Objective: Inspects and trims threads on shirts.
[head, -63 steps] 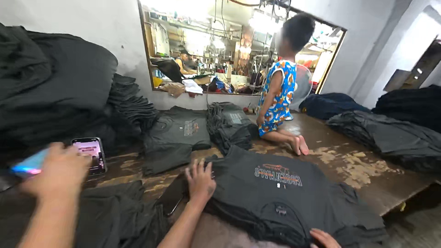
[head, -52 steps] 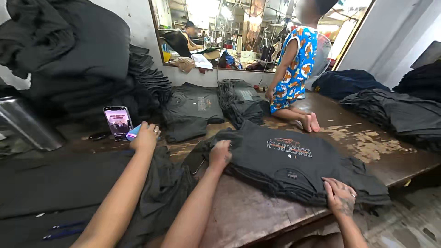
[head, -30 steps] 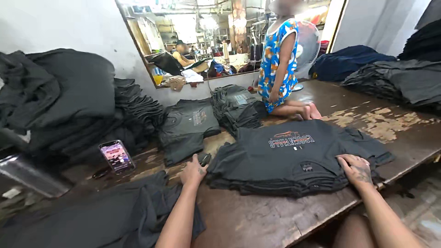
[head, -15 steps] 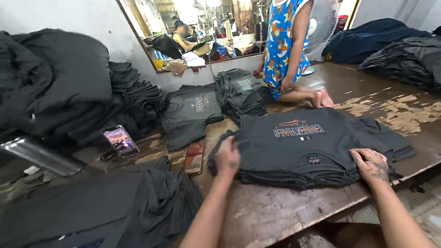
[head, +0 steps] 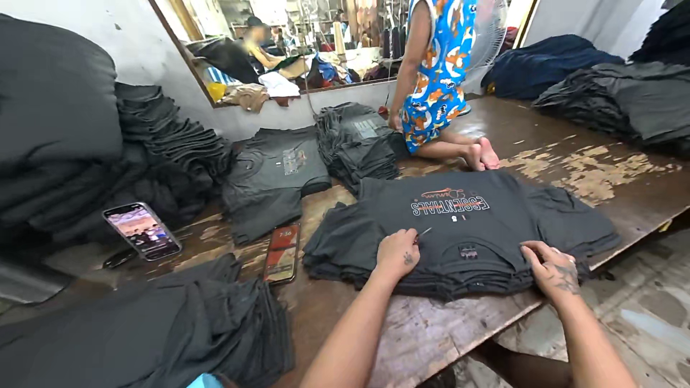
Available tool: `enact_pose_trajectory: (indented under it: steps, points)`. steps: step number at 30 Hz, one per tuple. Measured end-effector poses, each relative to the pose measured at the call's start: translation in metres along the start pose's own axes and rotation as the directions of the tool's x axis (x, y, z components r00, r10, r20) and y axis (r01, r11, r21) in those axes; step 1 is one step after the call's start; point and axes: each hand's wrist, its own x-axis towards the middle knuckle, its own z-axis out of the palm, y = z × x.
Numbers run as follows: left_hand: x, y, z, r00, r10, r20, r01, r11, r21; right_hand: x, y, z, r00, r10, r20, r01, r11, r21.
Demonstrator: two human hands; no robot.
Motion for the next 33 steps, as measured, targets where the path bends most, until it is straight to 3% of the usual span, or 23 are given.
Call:
enact_pose_trajectory:
  steps: [2,7,12,17,20,23,27,30,33]
  points:
    - [0.0,0.001,0.0,1.0,-0.01,-0.01,0.01,1.0,-0.004,0.005,-0.005,-0.004,0.997,0.068,0.045,-0.067,0.998,-0.013]
    - [-0.003,0.007,0.0,0.999,-0.033,-0.024,0.033,0.999,0.006,0.003,-0.007,-0.003,0.997,0.074,-0.032,-0.075,0.997,-0.015]
    - [-0.016,0.006,0.006,0.997,0.002,-0.075,0.002,0.999,0.048,0.008,-0.022,-0.021,0.969,0.185,0.165,-0.178,0.983,-0.052]
    - [-0.029,-0.005,0.011,0.991,0.073,-0.113,-0.063,0.994,0.092,-0.004,-0.023,-0.035,0.953,0.136,0.27,-0.148,0.989,0.024]
    - [-0.027,-0.023,0.004,0.995,0.045,-0.091,-0.042,0.999,0.028,-0.018,-0.021,-0.046,0.929,0.094,0.359,-0.139,0.985,0.103]
    - [-0.016,-0.038,0.0,0.992,-0.013,-0.125,0.003,0.997,-0.077,-0.03,-0.018,-0.054,0.968,0.046,0.246,-0.102,0.97,0.219]
    - [-0.007,-0.034,0.004,0.998,-0.041,-0.048,0.044,0.998,0.054,-0.02,-0.009,-0.06,0.998,0.02,0.054,-0.031,0.978,0.205]
    - [-0.017,-0.026,0.009,0.998,-0.059,-0.022,0.062,0.99,0.127,-0.001,-0.008,-0.062,0.997,0.029,0.075,-0.039,0.99,0.138]
    - [-0.022,-0.025,0.016,0.996,-0.068,-0.064,0.077,0.986,0.15,0.018,-0.023,-0.062,0.967,0.112,0.227,-0.13,0.989,0.065]
